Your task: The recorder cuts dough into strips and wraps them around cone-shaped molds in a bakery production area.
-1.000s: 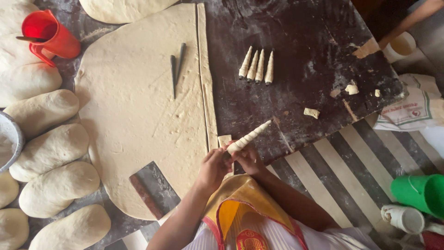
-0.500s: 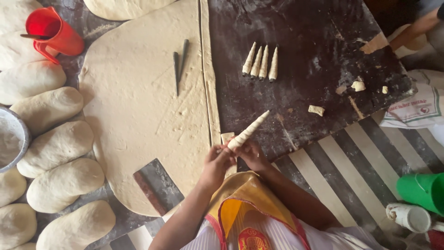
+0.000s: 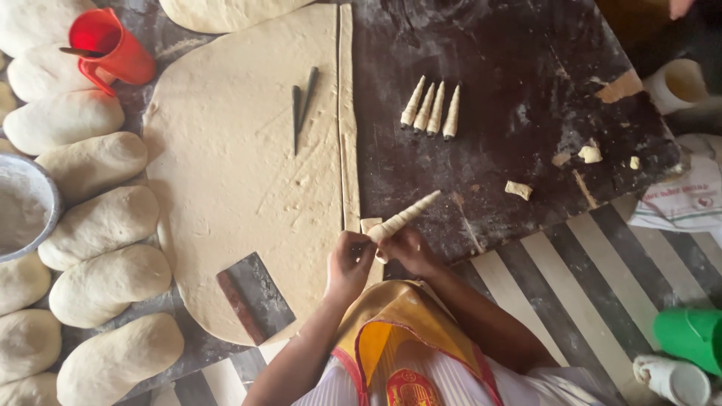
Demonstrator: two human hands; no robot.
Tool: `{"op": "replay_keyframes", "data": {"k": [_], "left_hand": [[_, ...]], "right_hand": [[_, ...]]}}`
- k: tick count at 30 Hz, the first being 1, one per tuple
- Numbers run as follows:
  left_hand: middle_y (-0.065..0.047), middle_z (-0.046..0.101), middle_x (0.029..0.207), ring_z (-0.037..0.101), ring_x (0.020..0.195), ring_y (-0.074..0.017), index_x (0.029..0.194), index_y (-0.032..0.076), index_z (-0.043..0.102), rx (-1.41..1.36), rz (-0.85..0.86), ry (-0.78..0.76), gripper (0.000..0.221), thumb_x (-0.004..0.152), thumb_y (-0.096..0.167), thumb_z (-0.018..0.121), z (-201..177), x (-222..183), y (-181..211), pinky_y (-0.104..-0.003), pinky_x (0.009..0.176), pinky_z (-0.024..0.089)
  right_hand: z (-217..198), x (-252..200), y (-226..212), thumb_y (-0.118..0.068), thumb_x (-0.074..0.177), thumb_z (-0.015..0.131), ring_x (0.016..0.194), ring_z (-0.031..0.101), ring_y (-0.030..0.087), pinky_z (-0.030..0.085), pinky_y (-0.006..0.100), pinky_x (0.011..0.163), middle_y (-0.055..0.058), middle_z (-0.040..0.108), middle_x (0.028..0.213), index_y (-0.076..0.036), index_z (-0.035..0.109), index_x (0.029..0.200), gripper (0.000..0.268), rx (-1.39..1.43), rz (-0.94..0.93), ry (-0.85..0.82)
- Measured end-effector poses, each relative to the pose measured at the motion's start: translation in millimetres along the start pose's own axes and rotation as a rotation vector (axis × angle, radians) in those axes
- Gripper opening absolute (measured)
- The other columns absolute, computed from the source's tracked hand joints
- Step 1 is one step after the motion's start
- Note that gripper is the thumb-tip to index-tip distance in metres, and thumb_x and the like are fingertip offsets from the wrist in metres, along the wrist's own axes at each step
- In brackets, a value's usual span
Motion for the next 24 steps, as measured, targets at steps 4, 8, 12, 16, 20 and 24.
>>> {"op": "replay_keyframes", "data": {"k": [4,8,12,16,20,24], "left_hand": [[-0.014,0.075,0.103,0.078,0.093,-0.0248,0.113,0.000,0.061,0.533,0.072,0.002,0.038,0.088,0.024,0.077,8.5,2.8,56.8,-0.037,0.080,0.065],[-0.033,0.062,0.122,0.065,0.110,-0.0443,0.129,-0.012,0.054,0.861,0.499,-0.113,0.067,0.080,0.022,0.084,32.1,3.0,69.7,-0.046,0.083,0.059],[-0.019,0.070,0.111,0.072,0.094,-0.0373,0.116,0.002,0.062,0.981,0.331,-0.100,0.038,0.088,0.022,0.078,34.2,35.8,8.3,-0.045,0.078,0.059],[-0.014,0.069,0.094,0.071,0.078,-0.0342,0.110,0.008,0.063,1.140,0.627,0.004,0.029,0.083,0.012,0.074,51.4,43.6,-12.8,-0.047,0.064,0.057],[-0.013,0.067,0.081,0.069,0.071,-0.0343,0.100,0.009,0.063,1.125,0.504,0.077,0.026,0.081,0.018,0.079,44.1,57.6,-22.5,-0.047,0.061,0.056],[-0.014,0.068,0.087,0.068,0.077,-0.0379,0.105,0.008,0.065,1.078,0.468,0.242,0.026,0.084,0.014,0.079,74.2,73.9,12.5,-0.048,0.064,0.055]], "right_hand": [[3.5,3.7,-35.1,-0.028,0.102,0.065,0.090,0.067,0.009,0.057,0.027,0.077,0.004,0.072,0.100,-0.001,0.069,0.115,0.031,-0.214,0.026,-0.065],[-12.4,-0.7,30.1,-0.029,0.103,0.066,0.100,0.070,0.012,0.061,0.030,0.085,0.006,0.072,0.109,-0.001,0.067,0.119,0.032,-0.590,-0.391,-0.289],[-18.7,15.5,16.4,-0.025,0.099,0.067,0.074,0.064,0.014,0.058,0.033,0.065,0.005,0.068,0.091,-0.008,0.065,0.111,0.022,-0.402,-0.009,-0.202],[-48.5,4.1,34.8,-0.020,0.100,0.062,0.090,0.070,0.013,0.058,0.032,0.078,0.008,0.070,0.099,-0.003,0.063,0.117,0.024,-0.702,-0.165,-0.318],[-56.5,-5.1,-13.5,-0.026,0.107,0.061,0.085,0.070,0.014,0.061,0.029,0.077,0.011,0.073,0.097,-0.002,0.070,0.117,0.028,-0.437,0.176,-0.446],[-84.1,16.3,-47.2,-0.021,0.100,0.061,0.097,0.069,0.015,0.058,0.030,0.081,0.010,0.070,0.116,-0.002,0.053,0.137,0.042,-0.380,0.003,-0.200]]}}
Point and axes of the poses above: each hand's wrist, its own x-axis towards the middle knuckle, its own z-axis out of the palm, y = z × x, the point moved 5 cm from there along x, towards the middle knuckle
